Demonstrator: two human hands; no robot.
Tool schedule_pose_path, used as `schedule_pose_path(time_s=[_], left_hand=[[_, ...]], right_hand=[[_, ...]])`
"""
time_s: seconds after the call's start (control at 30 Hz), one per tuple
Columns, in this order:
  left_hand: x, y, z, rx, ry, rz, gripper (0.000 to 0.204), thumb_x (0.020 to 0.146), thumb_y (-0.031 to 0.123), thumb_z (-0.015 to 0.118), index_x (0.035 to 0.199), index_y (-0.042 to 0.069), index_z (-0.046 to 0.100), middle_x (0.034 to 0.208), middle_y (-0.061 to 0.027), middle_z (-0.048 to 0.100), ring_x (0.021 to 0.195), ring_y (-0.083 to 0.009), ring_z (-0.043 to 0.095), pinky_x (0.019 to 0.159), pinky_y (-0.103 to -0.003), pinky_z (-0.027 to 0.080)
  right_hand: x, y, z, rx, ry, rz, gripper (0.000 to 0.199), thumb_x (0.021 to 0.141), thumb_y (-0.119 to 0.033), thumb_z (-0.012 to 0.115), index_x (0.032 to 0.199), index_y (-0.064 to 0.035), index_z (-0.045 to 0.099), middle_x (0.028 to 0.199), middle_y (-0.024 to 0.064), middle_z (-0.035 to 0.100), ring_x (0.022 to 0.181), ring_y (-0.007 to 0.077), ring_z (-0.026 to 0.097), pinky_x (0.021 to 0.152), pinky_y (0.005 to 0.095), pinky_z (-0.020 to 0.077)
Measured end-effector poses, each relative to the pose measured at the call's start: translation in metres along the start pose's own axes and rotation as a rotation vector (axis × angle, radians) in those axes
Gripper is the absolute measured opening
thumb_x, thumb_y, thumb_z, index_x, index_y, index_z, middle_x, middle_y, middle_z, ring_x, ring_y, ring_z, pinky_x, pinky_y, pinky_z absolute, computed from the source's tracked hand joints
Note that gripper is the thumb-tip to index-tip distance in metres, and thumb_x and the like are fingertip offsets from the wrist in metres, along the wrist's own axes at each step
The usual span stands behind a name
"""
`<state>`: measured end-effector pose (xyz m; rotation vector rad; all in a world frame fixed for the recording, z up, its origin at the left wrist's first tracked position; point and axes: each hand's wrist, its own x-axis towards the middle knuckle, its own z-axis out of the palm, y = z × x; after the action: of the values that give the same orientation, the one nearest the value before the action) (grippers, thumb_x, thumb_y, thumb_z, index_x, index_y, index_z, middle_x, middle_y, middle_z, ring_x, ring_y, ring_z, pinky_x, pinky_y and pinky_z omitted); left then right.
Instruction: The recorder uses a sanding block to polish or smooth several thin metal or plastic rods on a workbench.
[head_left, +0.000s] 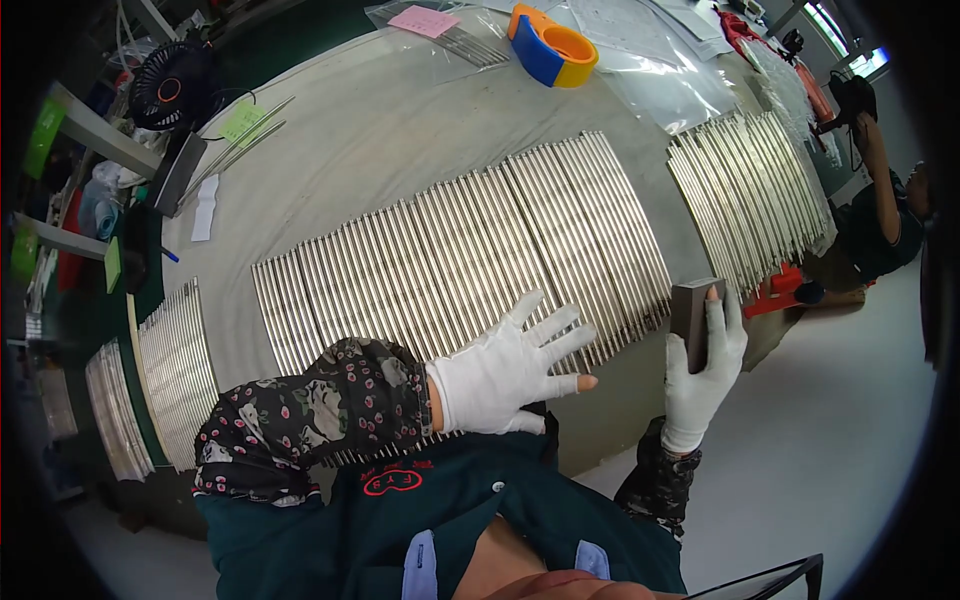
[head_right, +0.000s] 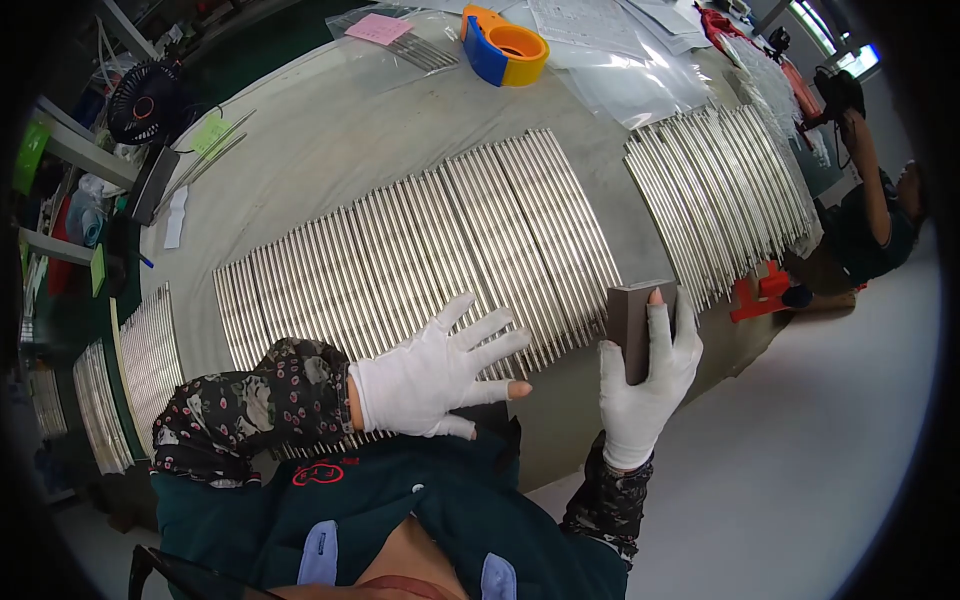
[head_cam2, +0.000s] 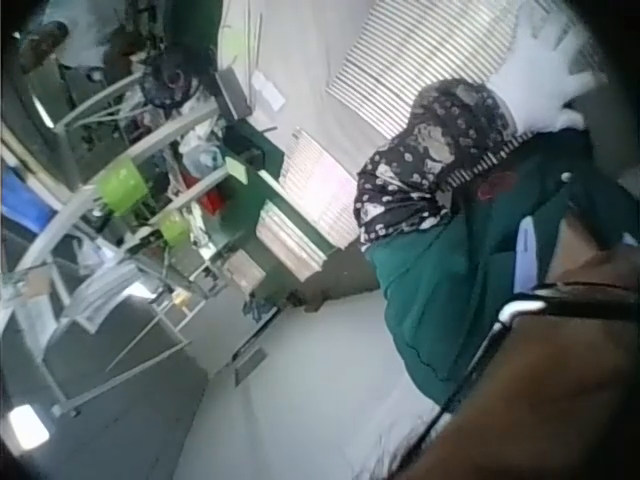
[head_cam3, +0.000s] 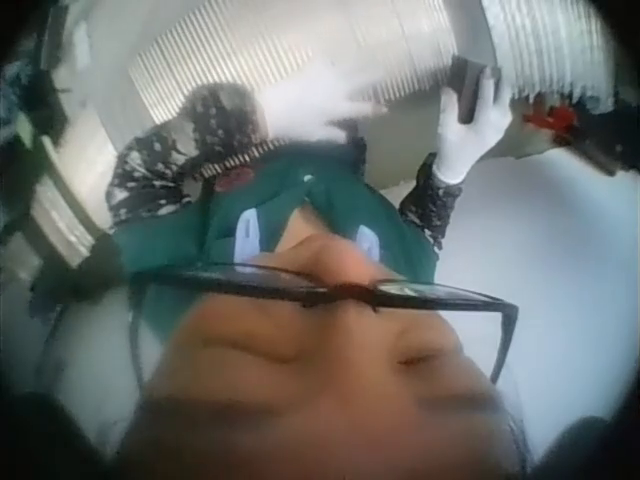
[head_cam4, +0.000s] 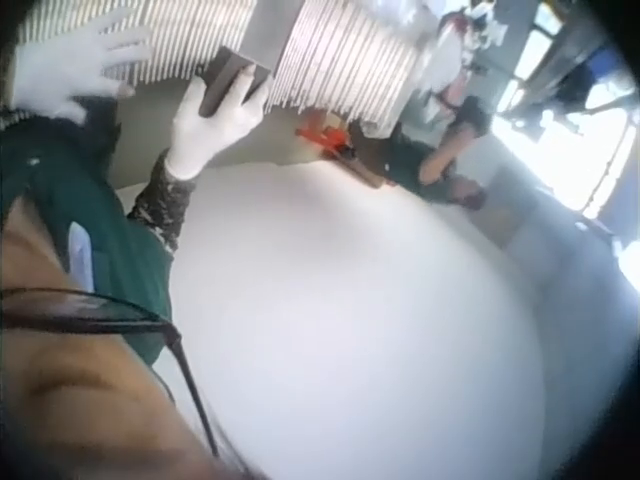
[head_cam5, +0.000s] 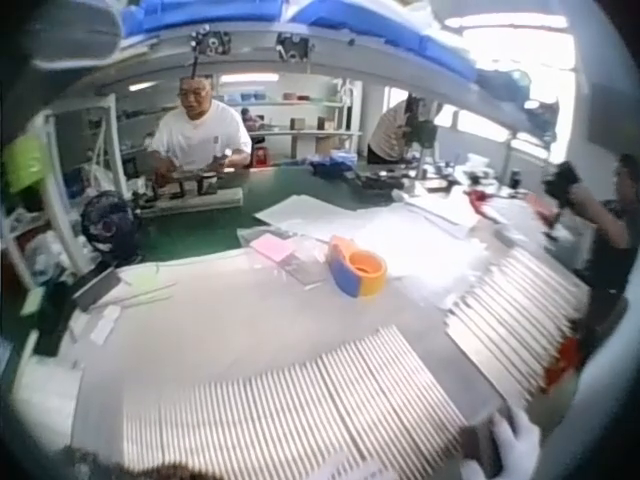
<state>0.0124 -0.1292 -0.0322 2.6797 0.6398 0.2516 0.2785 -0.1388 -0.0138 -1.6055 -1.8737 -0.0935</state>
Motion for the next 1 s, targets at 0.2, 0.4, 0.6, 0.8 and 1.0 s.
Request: schedule_pose_path(time_s=[0.2,0.4,0.6,0.8,1.0], left_hand=[[0.011,0.003,-0.002,0.063,-0.122,0.094,0.073,0.084,0.056,0.068,0.141,0.013,0.055,0.159,-0.0101,0.036,0.149,-0.0286,0.028,0.120,-0.059,0.019],[0.012,0.003,0.000,0.060,-0.115,0.088,0.077,0.081,0.056,0.070,0.139,0.008,0.055,0.157,-0.0100,0.038,0.148,-0.0272,0.029,0.120,-0.056,0.020],[0.010,-0.003,0.003,0.017,-0.042,0.114,0.077,0.081,0.055,0.071,0.139,0.008,0.055,0.157,-0.0103,0.039,0.147,-0.0270,0.031,0.121,-0.056,0.020],[0.007,-0.009,0.008,0.053,-0.046,0.124,0.076,0.082,0.055,0.070,0.140,0.009,0.055,0.156,-0.0108,0.041,0.147,-0.0269,0.032,0.121,-0.056,0.019],[0.007,-0.009,0.012,0.046,-0.038,0.141,0.074,0.083,0.055,0.069,0.139,0.009,0.056,0.156,-0.0112,0.041,0.147,-0.0272,0.031,0.122,-0.056,0.019]], right_hand=[[0.006,0.004,0.008,0.011,-0.007,0.015,0.072,0.072,-0.008,0.073,0.142,-0.0076,0.054,0.145,0.0253,0.047,0.121,0.0390,0.050,0.105,0.0477,0.0405],[0.007,0.009,0.010,-0.014,-0.014,0.002,0.072,0.072,-0.008,0.072,0.142,-0.0068,0.054,0.144,0.0255,0.048,0.120,0.0390,0.051,0.104,0.0478,0.0409],[0.008,0.006,0.016,-0.011,-0.021,0.008,0.072,0.072,-0.008,0.072,0.142,-0.0083,0.054,0.144,0.0246,0.048,0.121,0.0389,0.050,0.104,0.0476,0.0408],[0.006,-0.004,0.026,0.011,-0.020,-0.006,0.072,0.073,-0.008,0.072,0.143,-0.0098,0.053,0.144,0.0235,0.049,0.121,0.0378,0.050,0.104,0.0473,0.0408],[0.005,-0.007,0.026,0.001,-0.032,-0.008,0.072,0.073,-0.008,0.073,0.143,-0.0102,0.053,0.144,0.0231,0.049,0.121,0.0373,0.050,0.105,0.0475,0.0408]])
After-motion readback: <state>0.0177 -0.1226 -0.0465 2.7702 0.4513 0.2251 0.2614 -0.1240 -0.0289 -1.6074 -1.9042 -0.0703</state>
